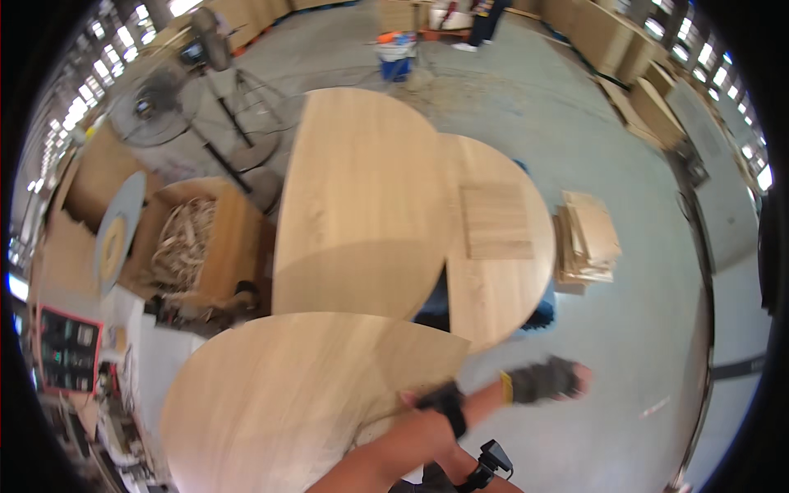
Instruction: Moving wooden semi-circle furniture components to an industrial edge-processing or sanding machine and returning them to a pallet.
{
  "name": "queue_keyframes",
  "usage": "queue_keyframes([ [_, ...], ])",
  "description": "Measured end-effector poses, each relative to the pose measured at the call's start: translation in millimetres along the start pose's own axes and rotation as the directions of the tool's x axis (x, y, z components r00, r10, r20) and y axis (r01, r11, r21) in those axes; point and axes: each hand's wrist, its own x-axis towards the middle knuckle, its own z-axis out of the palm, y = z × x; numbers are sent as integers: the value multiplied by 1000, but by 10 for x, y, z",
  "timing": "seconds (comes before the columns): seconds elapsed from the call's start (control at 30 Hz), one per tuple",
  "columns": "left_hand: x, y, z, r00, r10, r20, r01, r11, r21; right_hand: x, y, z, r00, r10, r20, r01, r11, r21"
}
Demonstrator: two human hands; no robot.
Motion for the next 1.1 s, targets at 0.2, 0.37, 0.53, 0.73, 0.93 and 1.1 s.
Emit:
queue_keyframes([
  [0.2,-1332,463,437,504,813,-292,719,-208,664,102,-862,-80,956,244,165,-282,920,272],
  [0.37,-4532,79,1331,-30,664,-747,998,-23,-61,314,-1497,116,885,-453,105,255,284,-924],
  [0.53,-6567,-1804,4399,-833,548,-70,474,644,-600,568,-1250,1241,629,-176,758,711,-266,-651],
  [0.73,-6021,-2274,6164,-427,-248,869,-814,524,-251,275,-20,3135,335,105,936,893,-352,-280],
  [0.93,-6043,-3948,7159,-684,-708,178,-431,589,684,-413,1040,4088,104,314,944,992,-107,-73],
  [1.1,-6951,-3267,6430,-747,-587,314,-516,808,284,43,867,3881,362,156,919,894,-338,-295],
])
